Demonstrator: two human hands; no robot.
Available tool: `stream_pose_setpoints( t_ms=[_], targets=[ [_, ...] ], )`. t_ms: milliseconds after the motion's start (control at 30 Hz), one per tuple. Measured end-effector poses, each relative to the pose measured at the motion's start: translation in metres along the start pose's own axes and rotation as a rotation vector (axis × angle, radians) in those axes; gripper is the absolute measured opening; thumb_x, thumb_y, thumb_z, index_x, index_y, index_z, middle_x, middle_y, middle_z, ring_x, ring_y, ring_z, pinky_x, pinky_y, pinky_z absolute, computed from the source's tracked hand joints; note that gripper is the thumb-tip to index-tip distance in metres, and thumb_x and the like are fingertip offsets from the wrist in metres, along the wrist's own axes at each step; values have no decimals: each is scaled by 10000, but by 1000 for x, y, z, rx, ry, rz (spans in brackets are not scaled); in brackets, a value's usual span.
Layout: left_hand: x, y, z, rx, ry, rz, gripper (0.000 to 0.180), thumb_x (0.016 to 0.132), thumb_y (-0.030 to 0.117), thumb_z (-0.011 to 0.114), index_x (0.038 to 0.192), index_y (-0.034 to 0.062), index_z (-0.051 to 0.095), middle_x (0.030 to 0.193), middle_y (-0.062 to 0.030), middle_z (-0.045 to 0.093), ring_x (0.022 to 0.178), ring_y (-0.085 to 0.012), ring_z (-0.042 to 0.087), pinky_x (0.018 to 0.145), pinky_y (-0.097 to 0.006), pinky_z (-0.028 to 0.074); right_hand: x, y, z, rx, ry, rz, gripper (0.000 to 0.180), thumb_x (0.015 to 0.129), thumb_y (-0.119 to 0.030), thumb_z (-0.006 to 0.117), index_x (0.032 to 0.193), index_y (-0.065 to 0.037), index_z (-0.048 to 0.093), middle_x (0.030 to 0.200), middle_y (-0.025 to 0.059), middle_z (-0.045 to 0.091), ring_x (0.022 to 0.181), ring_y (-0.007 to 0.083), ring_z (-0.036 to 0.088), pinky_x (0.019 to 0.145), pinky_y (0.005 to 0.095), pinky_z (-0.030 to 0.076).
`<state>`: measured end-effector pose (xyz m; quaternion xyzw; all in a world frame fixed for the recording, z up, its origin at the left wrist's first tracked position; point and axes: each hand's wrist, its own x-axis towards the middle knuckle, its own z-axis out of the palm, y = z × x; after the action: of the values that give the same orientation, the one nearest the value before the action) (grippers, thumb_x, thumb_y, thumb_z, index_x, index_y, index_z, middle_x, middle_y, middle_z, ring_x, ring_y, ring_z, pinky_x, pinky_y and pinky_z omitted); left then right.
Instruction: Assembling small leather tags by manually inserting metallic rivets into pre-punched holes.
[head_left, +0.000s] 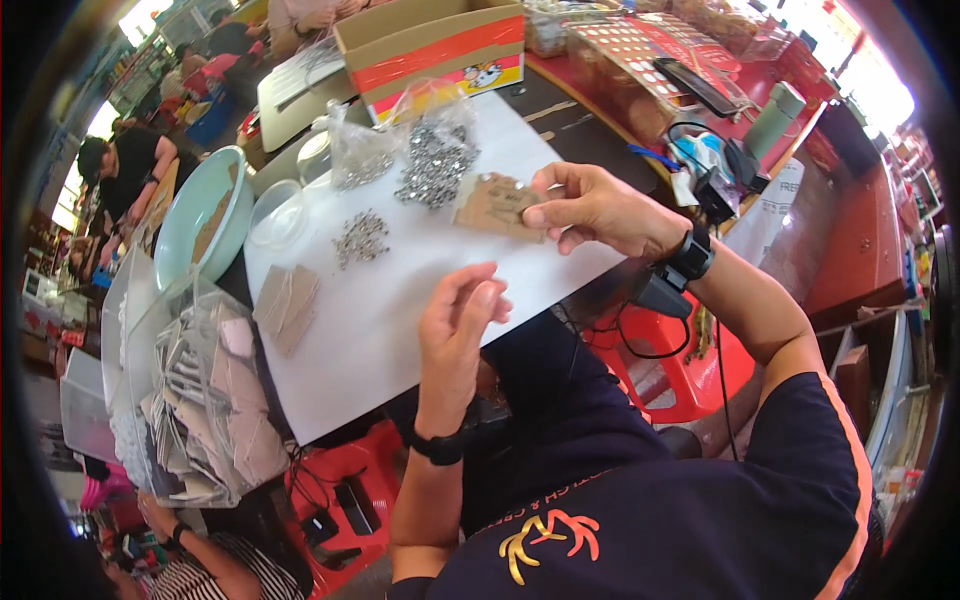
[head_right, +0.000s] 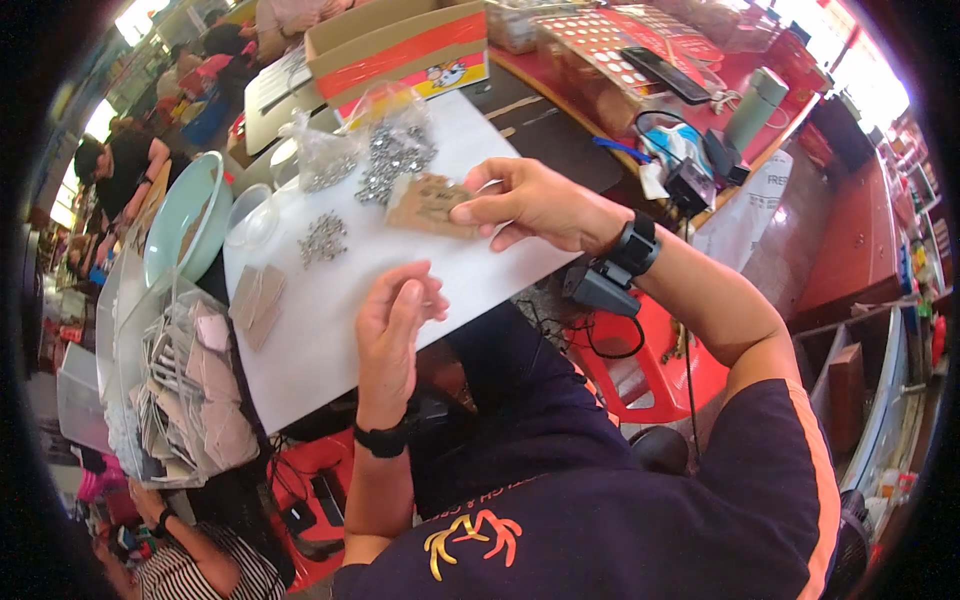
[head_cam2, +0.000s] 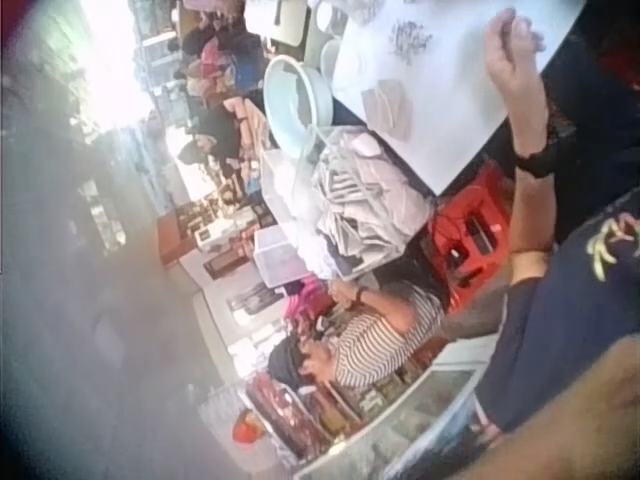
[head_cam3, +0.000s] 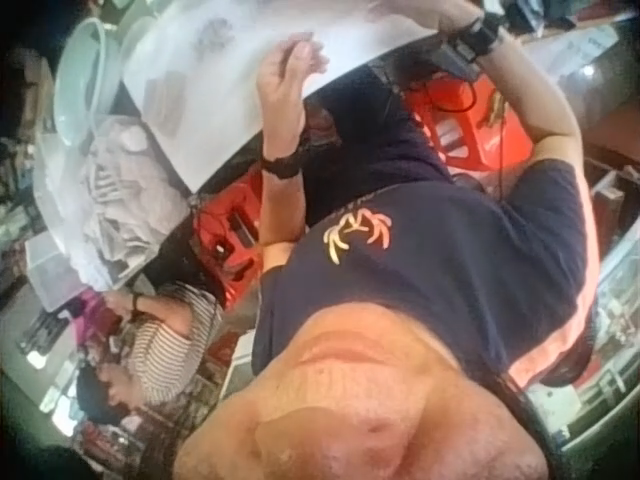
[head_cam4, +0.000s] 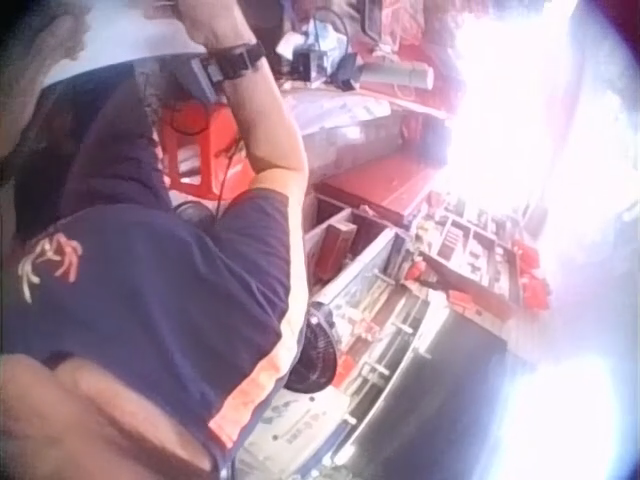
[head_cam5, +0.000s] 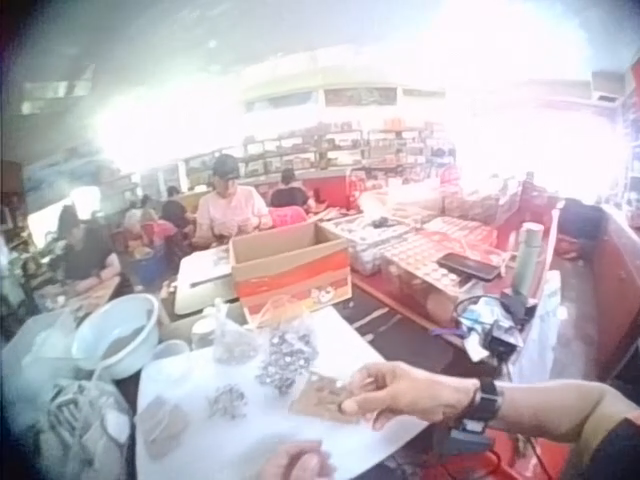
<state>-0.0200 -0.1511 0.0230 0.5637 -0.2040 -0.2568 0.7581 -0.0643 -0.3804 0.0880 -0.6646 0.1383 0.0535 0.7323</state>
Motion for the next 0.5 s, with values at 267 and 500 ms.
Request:
stream_pose_setpoints(
  t_ms=[267, 500],
  targets=[
    [1, 2, -22, -450, 156, 122, 270, 1023, 213, 492, 1128, -11, 600, 1003, -70, 649, 825, -134, 600, 738, -302, 489, 35, 5, 77, -118, -304, -128, 421, 861, -229, 744, 1137, 12, 538, 918, 50, 625, 825, 111, 621, 673, 266, 564],
    [-12, 10, -41, -303, 369, 170, 196, 986, 167, 565, 1050, 2, 648, 954, -63, 667, 788, -131, 604, 714, -302, 495, 49, 12, 99, 100, -301, -86, 387, 904, -192, 691, 1198, 13, 547, 919, 34, 641, 809, 95, 633, 694, 263, 593]
  ],
)
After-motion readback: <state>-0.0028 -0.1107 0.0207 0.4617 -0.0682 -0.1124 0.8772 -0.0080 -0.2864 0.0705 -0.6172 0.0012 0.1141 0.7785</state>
